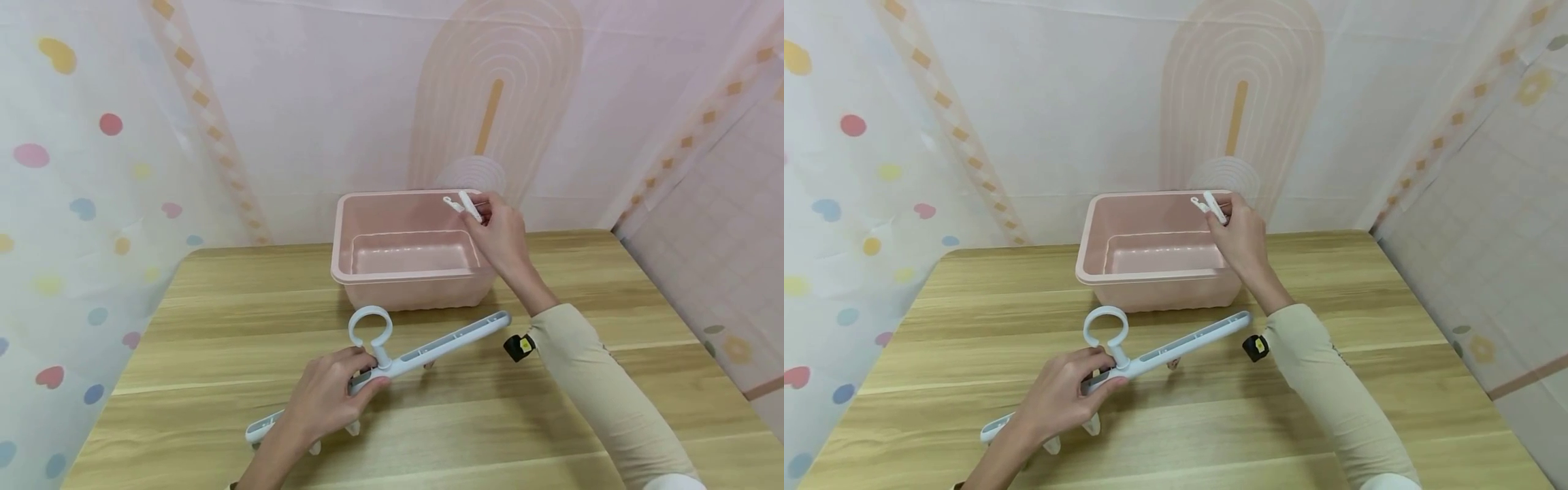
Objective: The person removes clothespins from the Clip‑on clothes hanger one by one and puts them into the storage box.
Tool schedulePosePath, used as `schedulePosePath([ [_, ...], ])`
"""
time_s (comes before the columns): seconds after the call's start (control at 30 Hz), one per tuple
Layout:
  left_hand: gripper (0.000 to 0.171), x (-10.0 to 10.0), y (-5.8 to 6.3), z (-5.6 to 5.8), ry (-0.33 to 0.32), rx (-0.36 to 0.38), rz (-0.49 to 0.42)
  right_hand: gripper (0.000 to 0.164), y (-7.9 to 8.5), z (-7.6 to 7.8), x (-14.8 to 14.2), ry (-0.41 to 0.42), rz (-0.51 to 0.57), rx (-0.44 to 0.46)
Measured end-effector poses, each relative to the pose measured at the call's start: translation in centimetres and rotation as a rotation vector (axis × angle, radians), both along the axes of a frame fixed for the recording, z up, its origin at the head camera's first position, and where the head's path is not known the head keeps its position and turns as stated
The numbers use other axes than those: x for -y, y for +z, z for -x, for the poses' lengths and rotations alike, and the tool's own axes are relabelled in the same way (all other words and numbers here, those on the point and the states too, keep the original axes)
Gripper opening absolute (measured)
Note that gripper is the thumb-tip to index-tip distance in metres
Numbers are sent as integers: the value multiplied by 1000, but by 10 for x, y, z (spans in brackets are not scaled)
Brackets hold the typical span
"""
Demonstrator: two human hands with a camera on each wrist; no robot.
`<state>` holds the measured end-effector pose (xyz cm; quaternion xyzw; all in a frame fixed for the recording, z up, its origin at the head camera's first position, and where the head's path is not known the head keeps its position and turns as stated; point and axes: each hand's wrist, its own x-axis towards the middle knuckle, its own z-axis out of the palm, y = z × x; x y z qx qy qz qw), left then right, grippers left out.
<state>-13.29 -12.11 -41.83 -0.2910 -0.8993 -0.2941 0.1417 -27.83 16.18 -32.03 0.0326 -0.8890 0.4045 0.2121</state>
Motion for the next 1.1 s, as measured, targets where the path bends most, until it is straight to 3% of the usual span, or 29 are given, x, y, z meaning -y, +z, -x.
schedulePosePath([
  [0.47,18,2,2,1,-10,-18,1,23,-2,-7,-5,-45,-6,-36],
  [1.1,18,1,2,4,-20,9,-4,25,-1,-13,-7,-3,7,-9],
])
